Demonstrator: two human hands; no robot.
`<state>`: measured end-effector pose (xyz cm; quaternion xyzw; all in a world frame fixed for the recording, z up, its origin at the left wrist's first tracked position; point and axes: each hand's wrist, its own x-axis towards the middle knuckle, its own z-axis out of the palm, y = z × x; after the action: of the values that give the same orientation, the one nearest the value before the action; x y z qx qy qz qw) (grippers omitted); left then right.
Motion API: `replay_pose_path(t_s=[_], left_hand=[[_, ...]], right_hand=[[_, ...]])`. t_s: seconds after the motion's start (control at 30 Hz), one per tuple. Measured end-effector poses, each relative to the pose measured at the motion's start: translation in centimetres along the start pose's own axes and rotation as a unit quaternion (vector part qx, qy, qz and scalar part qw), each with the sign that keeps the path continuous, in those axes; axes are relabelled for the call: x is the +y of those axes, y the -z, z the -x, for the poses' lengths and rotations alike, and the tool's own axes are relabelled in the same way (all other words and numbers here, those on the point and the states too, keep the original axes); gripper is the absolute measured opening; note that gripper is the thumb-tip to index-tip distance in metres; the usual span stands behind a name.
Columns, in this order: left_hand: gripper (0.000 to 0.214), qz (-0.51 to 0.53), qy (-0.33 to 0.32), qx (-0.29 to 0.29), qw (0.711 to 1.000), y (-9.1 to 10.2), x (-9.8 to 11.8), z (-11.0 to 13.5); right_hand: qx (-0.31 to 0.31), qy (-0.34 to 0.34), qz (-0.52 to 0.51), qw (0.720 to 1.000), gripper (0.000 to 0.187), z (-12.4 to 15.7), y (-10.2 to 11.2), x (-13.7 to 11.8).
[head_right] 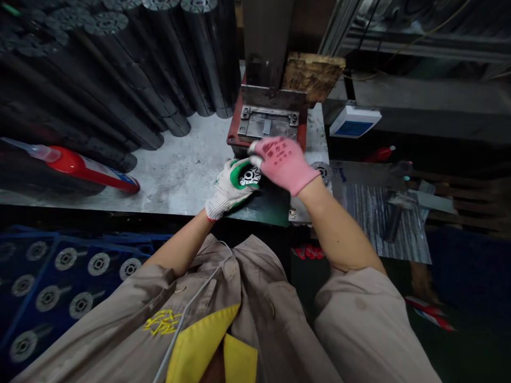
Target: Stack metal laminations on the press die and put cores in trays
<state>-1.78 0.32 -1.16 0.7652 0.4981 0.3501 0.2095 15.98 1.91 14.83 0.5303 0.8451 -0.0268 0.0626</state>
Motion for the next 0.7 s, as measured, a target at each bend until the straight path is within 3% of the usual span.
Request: replay_pose_path(t_s=[0.07,0.17,0.33,0.4,0.57,0.7], left_hand=[[0.089,0.010,-0.004,-0.004,1.000,0.3,0.0,0.1],[0.086,0.050,-0.050,-0.028,0.997,1.2,-0.1,0.1],[0.086,0.043,-0.074,-0.063,0.994,1.7,0.0,0.0],[0.088,0.012,-0.069,-0.058,0.996,1.1,0.0,0.0],[0.079,-0.022,-0.057,-0.048,0.997,0.1,0.0,0.0],[0.074,-0.010,-0.061,-0.075,0.995,0.7,0.2,0.0]], right_hand=[[0.072,-0.081,0.018,0.994,0.043,-0.7,1.2,0.4],[0.073,-0.145,0.074,0.984,0.040,-1.9,1.7,0.6],[0.068,-0.114,0.032,0.991,0.057,-0.7,0.8,0.0],[0.059,-0.093,-0.020,0.994,0.053,0.5,-0.5,-0.4],[-0.051,-0.019,-0.053,0.997,0.044,2.2,-4.3,-2.8],[-0.127,-0.018,0.012,0.992,0.044,1.3,-4.1,-6.1]])
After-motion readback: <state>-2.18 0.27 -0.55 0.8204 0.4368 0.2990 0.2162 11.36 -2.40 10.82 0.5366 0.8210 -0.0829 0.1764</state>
